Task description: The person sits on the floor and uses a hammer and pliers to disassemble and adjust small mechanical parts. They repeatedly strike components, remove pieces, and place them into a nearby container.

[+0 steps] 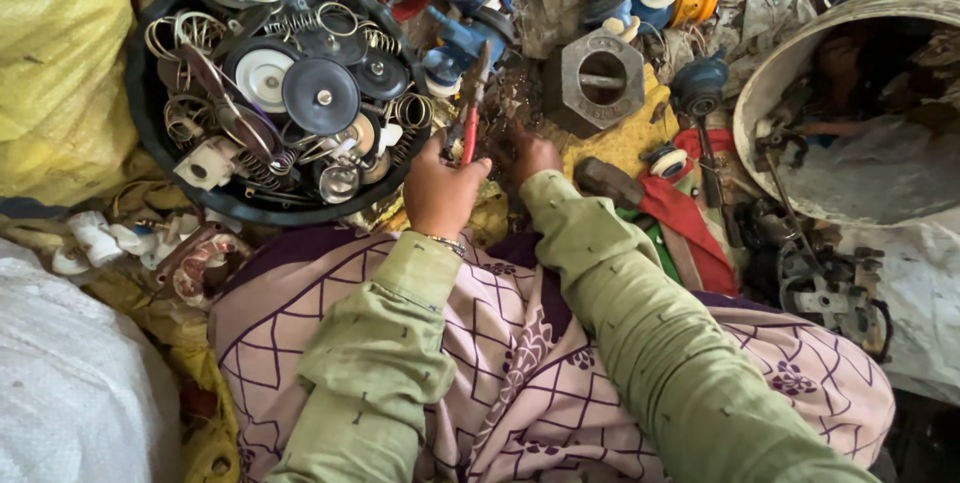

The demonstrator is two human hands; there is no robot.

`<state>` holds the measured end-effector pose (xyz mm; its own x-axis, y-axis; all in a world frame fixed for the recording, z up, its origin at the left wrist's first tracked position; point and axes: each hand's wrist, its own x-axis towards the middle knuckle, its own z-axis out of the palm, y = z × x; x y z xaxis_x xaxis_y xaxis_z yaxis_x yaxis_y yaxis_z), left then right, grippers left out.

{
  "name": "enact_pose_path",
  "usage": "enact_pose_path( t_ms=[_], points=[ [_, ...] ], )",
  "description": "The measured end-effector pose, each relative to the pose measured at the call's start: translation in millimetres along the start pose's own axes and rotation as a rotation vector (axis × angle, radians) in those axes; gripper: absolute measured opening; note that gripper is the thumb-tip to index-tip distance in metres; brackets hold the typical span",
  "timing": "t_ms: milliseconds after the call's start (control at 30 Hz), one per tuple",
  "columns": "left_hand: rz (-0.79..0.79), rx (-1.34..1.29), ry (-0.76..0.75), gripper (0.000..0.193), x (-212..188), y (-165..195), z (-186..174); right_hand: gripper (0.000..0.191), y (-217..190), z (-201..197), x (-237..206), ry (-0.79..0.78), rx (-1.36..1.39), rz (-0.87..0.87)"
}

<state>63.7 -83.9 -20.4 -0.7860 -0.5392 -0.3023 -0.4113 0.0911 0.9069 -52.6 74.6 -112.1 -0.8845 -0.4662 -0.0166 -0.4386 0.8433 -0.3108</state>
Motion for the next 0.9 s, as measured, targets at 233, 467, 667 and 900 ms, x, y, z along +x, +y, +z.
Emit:
enact_pose_path(
  t_ms=[233, 467, 667, 900],
  points=[
    [-0.032, -0.021, 0.009, 0.065, 2.1, -4.1, 0.8, 0.023, 49.0, -5.9, 8.1, 0.232, 0.863, 0.394],
    [-0.122, -0.001, -0.042, 0.073, 2.5, 3.6, -3.0, 0.016, 39.5, -36.4, 8.7, 0.185, 1.973, 0.859],
    [-0.086, -0.002, -0.021, 0.077, 3.6, -2.6, -0.1, 0.032, 36.9, -23.6, 6.5, 0.036, 1.384, 0.713],
    [-0.094, -0.009, -0.027, 0.076, 2.9, -1.3, 0.4, 0.039, 40.8, 2.1, 7.6, 0.108, 0.435, 0.198]
  ],
)
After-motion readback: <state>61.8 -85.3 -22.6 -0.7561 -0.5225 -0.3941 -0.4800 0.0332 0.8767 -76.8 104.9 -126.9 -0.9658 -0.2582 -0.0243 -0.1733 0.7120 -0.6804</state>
